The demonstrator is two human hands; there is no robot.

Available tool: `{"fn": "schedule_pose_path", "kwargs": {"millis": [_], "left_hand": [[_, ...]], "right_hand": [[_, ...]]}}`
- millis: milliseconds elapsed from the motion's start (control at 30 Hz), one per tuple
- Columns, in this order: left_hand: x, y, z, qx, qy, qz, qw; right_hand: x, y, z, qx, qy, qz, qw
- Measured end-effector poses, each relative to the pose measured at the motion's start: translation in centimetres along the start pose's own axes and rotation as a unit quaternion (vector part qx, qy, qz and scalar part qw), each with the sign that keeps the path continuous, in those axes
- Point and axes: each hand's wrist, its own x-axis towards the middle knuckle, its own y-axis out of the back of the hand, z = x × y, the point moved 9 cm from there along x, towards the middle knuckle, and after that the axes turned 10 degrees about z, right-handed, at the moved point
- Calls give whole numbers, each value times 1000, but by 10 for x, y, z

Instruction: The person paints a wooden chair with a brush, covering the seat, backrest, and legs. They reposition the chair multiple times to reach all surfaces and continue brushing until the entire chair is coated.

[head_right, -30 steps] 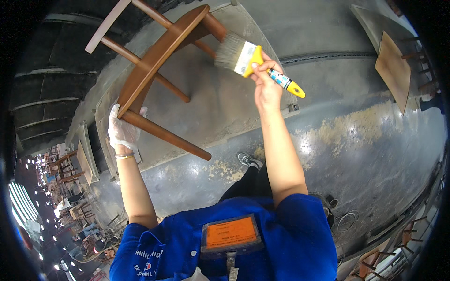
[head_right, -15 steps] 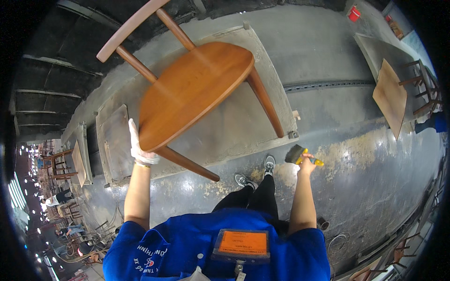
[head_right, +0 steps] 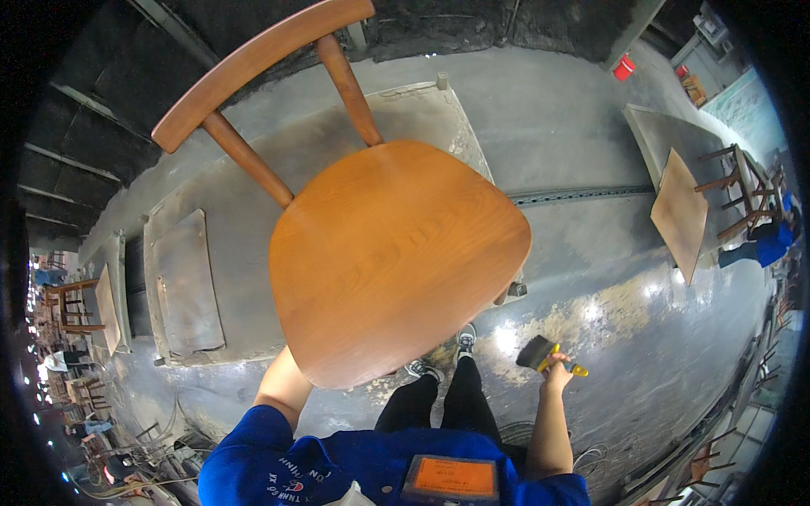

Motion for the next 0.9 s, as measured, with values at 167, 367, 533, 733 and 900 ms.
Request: {"fn": "schedule_pose_path", "kwargs": {"millis": [167, 367, 533, 733, 900], "left_hand": [[41, -20, -32, 49, -32, 51, 997], [74, -61, -49, 102, -75, 108, 986], [90, -91, -59, 125, -106, 155, 974], [96, -108, -68, 149, -139, 211, 956], [86, -112, -69, 181, -160, 239, 940]], "right_hand": [[-7, 24, -30, -45, 44, 1, 998], [20, 32, -68, -75, 63, 14, 995], [80, 39, -89, -126, 113, 7, 986], [142, 41, -122, -169, 142, -26, 975], [174, 29, -139, -172, 106, -4, 979]]}}
